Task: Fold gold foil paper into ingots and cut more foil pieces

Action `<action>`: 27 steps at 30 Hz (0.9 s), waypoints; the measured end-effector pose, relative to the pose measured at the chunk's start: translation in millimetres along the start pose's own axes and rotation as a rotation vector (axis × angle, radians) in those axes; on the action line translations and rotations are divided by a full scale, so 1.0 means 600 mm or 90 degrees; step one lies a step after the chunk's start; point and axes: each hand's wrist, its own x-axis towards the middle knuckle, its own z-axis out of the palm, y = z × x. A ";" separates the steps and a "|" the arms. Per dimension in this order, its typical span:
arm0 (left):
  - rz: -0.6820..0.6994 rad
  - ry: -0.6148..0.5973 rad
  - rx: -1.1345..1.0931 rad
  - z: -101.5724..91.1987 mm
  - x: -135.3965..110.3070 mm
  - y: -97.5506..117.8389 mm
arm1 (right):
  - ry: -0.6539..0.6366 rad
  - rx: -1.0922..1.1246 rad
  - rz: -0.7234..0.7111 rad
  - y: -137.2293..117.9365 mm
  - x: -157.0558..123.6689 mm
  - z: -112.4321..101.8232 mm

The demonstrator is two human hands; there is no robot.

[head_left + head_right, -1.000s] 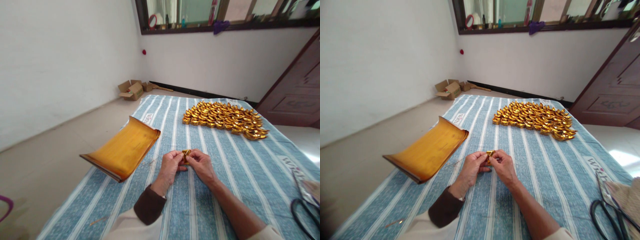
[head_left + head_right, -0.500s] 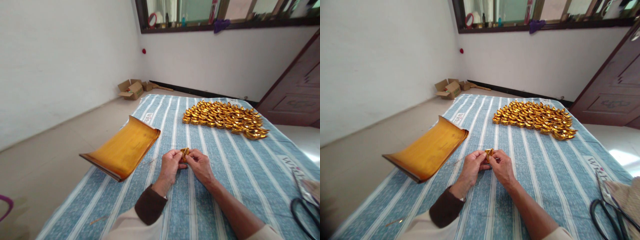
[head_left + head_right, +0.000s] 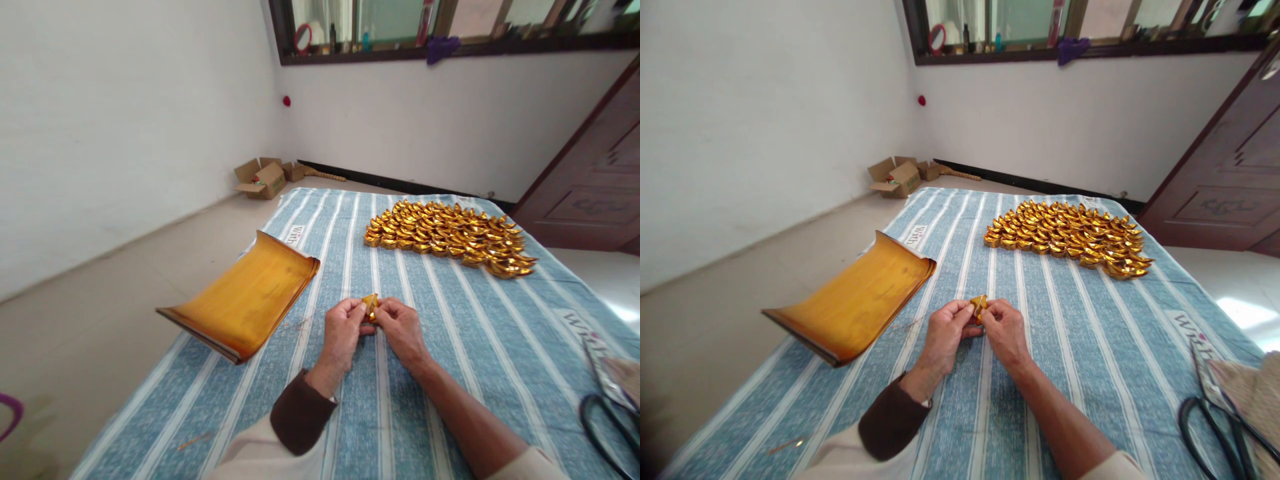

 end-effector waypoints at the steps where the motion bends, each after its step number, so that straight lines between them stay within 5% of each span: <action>1: 0.002 0.000 0.002 0.000 0.000 -0.001 | 0.002 0.001 0.002 0.000 0.000 0.000; 27: -0.064 -0.055 -0.065 -0.014 0.007 0.004 | -0.029 -0.069 -0.142 0.015 0.003 -0.006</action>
